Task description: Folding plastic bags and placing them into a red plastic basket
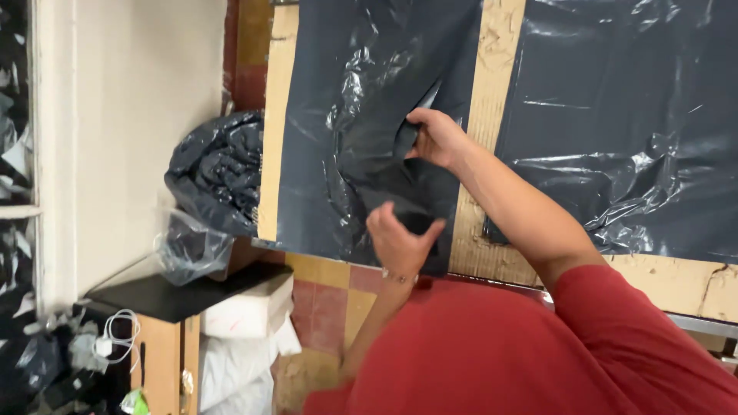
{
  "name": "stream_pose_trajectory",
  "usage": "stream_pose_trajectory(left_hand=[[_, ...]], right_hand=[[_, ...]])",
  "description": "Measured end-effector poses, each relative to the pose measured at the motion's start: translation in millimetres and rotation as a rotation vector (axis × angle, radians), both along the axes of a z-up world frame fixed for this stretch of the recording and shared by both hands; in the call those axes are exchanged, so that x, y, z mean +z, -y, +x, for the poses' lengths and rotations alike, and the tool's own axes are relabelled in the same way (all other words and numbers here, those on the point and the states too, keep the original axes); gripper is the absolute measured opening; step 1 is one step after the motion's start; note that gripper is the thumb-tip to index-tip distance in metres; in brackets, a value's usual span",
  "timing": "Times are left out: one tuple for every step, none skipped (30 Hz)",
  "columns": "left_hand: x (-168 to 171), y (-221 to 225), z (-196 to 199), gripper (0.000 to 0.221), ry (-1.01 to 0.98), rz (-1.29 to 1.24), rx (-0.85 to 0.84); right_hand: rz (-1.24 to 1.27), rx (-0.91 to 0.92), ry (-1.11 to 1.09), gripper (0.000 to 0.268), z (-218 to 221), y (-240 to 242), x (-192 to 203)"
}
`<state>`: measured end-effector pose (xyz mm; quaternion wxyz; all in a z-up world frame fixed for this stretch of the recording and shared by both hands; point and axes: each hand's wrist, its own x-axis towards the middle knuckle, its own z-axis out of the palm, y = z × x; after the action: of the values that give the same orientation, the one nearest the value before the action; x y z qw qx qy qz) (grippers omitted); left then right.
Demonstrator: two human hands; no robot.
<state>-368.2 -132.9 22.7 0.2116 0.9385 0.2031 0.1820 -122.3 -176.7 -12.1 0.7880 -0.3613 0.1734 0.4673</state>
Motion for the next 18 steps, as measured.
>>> stream_pose_trajectory(left_hand=[[-5.3, 5.5, 19.6, 0.104, 0.122, 0.075, 0.002], [-10.6, 10.6, 38.8, 0.1, 0.243, 0.151, 0.002], [-38.6, 1.0, 47.2, 0.1, 0.243, 0.153, 0.007], [-65.8, -8.7, 55.6, 0.095, 0.197, 0.286, 0.119], [-93.2, -19.1, 65.8, 0.091, 0.154, 0.418, 0.227], [-79.5, -24.7, 61.9, 0.091, 0.157, 0.42, 0.227], [-65.0, -32.8, 60.6, 0.06, 0.078, 0.348, 0.23], [-50.6, -41.1, 59.6, 0.033, -0.001, 0.276, 0.233], [-37.9, -41.9, 55.3, 0.033, 0.0, 0.28, 0.227], [-25.7, -43.3, 51.1, 0.026, 0.0, 0.224, 0.208], [-13.7, -45.3, 47.0, 0.021, 0.002, 0.168, 0.191], [-13.1, -40.2, 50.8, 0.021, 0.004, 0.172, 0.187], [-12.6, -33.4, 51.5, 0.036, 0.04, 0.191, 0.19], [-12.2, -27.7, 51.6, 0.054, 0.076, 0.21, 0.193], [-12.6, -21.4, 60.6, 0.054, 0.074, 0.21, 0.206], [-13.1, -15.5, 69.3, 0.069, 0.114, 0.214, 0.195], [-14.4, -7.9, 79.7, 0.084, 0.157, 0.215, 0.179], [-14.7, -11.6, 83.8, 0.084, 0.157, 0.213, 0.188]], right_hand=[[0.052, 0.012, -0.02, 0.025, -3.0, -2.3, -24.4], [0.105, 0.023, -0.04, 0.023, -6.9, -4.8, -48.3], [0.106, 0.028, -0.04, 0.023, -9.5, -7.0, -61.6], [0.125, 0.115, -0.061, 0.024, -12.1, -9.0, -74.2], [0.144, 0.198, -0.079, 0.026, -12.8, -10.9, -86.5], [0.146, 0.197, -0.076, 0.026, -19.9, -1.7, -49.0], [0.125, 0.092, -0.084, 0.017, -24.9, 5.8, -10.5], [0.106, -0.013, -0.092, 0.011, -30.0, 13.4, 27.7], [0.11, -0.019, -0.092, 0.011, -21.4, 15.9, 27.8], [0.061, -0.041, -0.067, 0.012, -12.9, 17.9, 27.5], [0.013, -0.062, -0.041, 0.017, -3.8, 18.9, 27.3], [0.017, -0.065, -0.039, 0.017, 7.5, 19.4, 13.1], [-0.024, -0.058, -0.016, 0.018, 16.6, 20.2, -1.5], [-0.066, -0.052, 0.007, 0.02, 24.9, 19.8, -16.3], [-0.065, -0.039, 0.007, 0.02, 21.9, 14.0, -18.4], [-0.082, -0.012, 0.063, 0.021, 18.3, 8.0, -20.4], [-0.101, 0.009, 0.121, 0.031, 15.9, 5.1, -22.7], [-0.103, 0.017, 0.123, 0.031, 2.0, 4.3, -29.6]])
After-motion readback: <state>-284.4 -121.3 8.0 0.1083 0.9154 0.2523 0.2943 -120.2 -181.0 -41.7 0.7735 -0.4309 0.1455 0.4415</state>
